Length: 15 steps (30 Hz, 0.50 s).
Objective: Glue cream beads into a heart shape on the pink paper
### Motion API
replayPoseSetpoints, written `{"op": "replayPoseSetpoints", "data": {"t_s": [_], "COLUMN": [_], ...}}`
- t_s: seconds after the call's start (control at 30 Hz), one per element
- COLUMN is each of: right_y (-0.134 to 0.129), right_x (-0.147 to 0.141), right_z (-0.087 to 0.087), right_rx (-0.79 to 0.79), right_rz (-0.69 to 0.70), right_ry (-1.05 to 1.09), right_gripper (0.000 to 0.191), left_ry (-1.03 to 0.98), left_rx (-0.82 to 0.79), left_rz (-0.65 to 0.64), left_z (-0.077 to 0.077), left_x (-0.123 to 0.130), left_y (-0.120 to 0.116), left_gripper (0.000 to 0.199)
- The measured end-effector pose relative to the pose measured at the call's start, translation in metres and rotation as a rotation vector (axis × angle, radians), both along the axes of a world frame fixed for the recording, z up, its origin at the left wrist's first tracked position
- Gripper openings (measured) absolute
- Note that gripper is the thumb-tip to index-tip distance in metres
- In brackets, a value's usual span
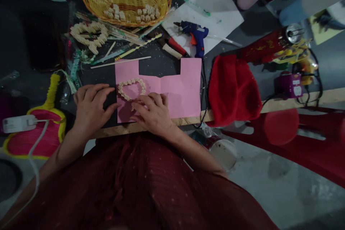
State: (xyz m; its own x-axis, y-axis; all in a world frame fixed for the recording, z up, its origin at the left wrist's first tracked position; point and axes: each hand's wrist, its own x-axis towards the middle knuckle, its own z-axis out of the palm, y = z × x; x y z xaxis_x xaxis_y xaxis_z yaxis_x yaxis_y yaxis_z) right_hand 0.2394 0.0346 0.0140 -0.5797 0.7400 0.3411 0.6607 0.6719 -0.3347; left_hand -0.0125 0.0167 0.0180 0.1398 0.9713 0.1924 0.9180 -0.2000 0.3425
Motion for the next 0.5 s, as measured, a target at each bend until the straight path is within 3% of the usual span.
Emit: {"op": "replayPoseSetpoints", "data": {"t_s": [0.23, 0.5], "right_y": [-0.005, -0.003], "right_x": [-0.006, -0.011], "right_z": [-0.003, -0.005], "right_rx": [-0.037, -0.012], "right_rz": [-0.030, -0.062], "right_ry": [-0.055, -0.038], "right_gripper": [0.025, 0.011], "left_ry": [-0.067, -0.093], "left_rx": [0.074, -0.007], "left_rz": [-0.062, -0.389], "left_z": [0.001, -0.003], "left_x": [0.007, 0.005], "left_y": [0.003, 0.031], "left_gripper": [0.028, 0.023]}}
